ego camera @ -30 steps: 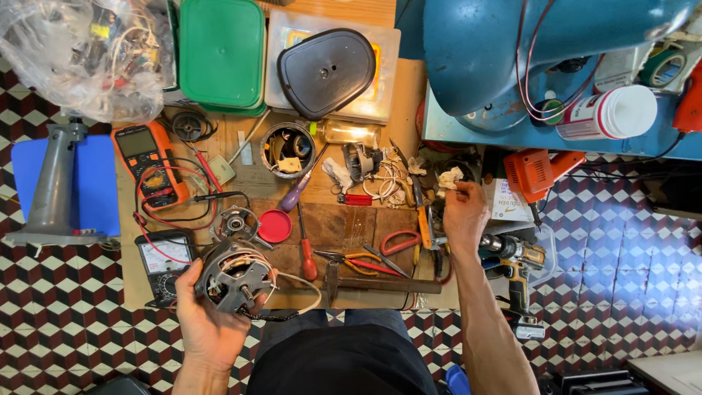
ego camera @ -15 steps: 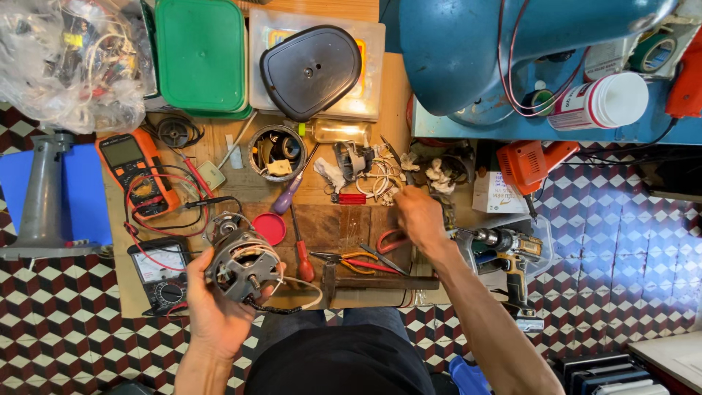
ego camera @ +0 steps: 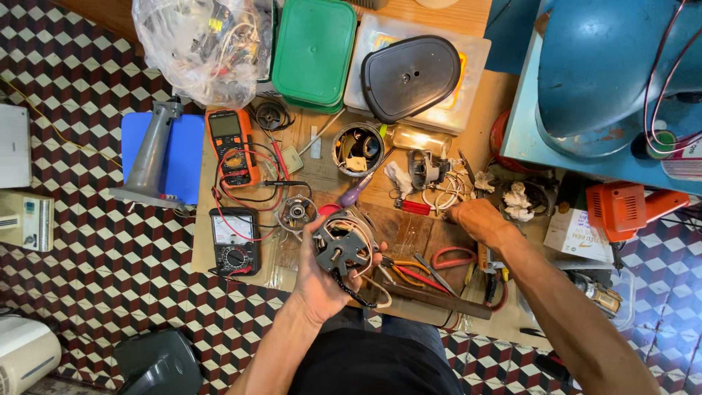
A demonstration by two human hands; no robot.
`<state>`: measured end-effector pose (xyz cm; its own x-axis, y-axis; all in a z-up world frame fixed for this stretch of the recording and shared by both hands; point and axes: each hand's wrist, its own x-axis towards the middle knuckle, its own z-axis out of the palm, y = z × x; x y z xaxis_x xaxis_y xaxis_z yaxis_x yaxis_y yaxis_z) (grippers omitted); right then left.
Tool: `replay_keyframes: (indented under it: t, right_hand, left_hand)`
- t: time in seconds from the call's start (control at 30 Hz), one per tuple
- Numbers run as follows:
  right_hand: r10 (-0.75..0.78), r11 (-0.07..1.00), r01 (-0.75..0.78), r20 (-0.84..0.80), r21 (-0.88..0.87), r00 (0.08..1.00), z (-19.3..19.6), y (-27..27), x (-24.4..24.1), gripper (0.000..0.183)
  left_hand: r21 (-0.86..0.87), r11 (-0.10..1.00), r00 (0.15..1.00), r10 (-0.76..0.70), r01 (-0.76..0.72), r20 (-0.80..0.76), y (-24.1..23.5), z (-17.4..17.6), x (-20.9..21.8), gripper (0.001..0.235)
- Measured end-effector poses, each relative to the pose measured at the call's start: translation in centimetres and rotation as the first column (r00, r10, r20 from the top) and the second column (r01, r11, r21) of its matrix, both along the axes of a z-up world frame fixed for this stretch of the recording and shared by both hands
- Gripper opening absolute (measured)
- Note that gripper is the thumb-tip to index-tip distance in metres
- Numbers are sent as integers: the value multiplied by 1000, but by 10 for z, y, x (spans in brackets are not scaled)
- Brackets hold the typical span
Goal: The person disassembles and reassembles a small electrical motor on a cluttered workbench. They use a cordless drill to remove and install screws, pliers to adjust internal components, and a screwdriver to manipulate parts. The motor is repeatedly taken apart and put back together throughout the clip.
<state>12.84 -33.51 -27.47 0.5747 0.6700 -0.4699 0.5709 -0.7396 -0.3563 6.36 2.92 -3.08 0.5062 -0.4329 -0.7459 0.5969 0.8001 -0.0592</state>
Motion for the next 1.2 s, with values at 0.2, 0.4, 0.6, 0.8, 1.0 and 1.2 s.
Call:
replay_keyframes:
  t: [0.2,0.4,0.6,0.8,1.0,1.2]
  right_hand:
    - [-4,995,4,-5,-105,1000,28,2,-4,24]
    - [-554,809,540,-6,233,832,99,28,-19,22]
    - [-809,-32,951,-567,307,156,222,81,-47,22]
    - [-427,-284,910,-890,301,161,273,143,-67,14]
    - [-518,-278,859,-820,430,243,259,146,-60,13]
    - [-701,-148,885,-678,440,220,275,144,-73,14]
  left_hand:
    - [-36,997,997,64,-65,-34,-9,-10,4,80]
    - [5,997,997,82,-82,-3,-21,-15,10,78]
    - [100,994,999,33,-32,1,-36,-10,15,74]
    - [293,955,999,-48,51,-17,-50,4,13,60]
    - [305,946,993,-119,112,2,-50,14,-1,60]
    - [340,930,988,-151,136,17,-56,18,-15,59]
